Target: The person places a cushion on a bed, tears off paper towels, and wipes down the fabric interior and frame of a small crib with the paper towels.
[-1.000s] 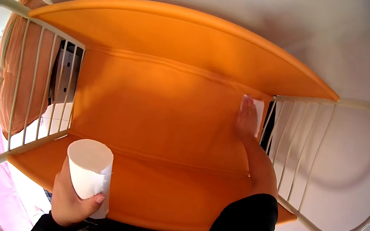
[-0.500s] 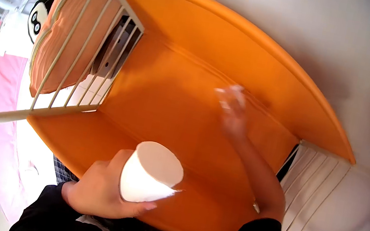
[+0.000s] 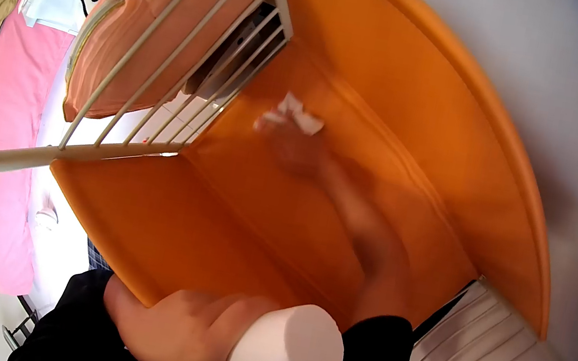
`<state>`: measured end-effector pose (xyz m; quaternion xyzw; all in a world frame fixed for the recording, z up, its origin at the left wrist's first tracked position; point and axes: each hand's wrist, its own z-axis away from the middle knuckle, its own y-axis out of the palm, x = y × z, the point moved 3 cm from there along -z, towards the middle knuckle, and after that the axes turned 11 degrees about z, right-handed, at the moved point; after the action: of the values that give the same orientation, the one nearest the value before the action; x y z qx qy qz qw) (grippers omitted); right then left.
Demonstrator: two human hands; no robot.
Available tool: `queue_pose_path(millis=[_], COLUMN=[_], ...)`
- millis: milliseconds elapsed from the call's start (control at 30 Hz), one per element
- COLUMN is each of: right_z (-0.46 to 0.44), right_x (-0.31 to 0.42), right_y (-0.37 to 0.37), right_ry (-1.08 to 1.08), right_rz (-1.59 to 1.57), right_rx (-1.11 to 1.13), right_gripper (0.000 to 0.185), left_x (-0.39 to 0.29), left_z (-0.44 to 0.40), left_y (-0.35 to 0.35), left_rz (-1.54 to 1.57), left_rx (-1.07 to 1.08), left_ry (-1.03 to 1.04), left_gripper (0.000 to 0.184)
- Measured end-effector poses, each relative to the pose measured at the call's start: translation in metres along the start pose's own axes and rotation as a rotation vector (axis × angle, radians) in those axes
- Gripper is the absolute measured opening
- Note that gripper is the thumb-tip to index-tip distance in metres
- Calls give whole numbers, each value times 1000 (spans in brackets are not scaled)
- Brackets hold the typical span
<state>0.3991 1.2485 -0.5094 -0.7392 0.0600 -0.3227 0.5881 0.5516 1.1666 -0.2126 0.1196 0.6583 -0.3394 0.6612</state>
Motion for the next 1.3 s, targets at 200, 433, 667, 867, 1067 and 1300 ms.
queue_pose_path(millis=[200,433,667,867,1067,1300], right_z=[93,45,-67,-37,44,196], right_x=[113,91,66,90,131,109], right_y=[28,-46,42,59,45,28], right_ry=[172,-32,-342,-252,106,617], right_rz=[-614,-242,-254,-246,-665,-998], right_rx=[42,-206,-74,-94,-11,317], right_gripper=[27,33,43,36,26,24], left_x=[-2,-3,0,-2,-1,-3], left_z=[-1,0,2,3,0,-1], left_y=[-4,-1,-4,-3,-1,3], left_rz=[5,16,52,-15,-34,-21], left_rx=[-32,-39,-136,-103,-51,-36], left_ry=[14,-12,44,14,-3,-4], left_gripper=[71,67,64,63,65,65])
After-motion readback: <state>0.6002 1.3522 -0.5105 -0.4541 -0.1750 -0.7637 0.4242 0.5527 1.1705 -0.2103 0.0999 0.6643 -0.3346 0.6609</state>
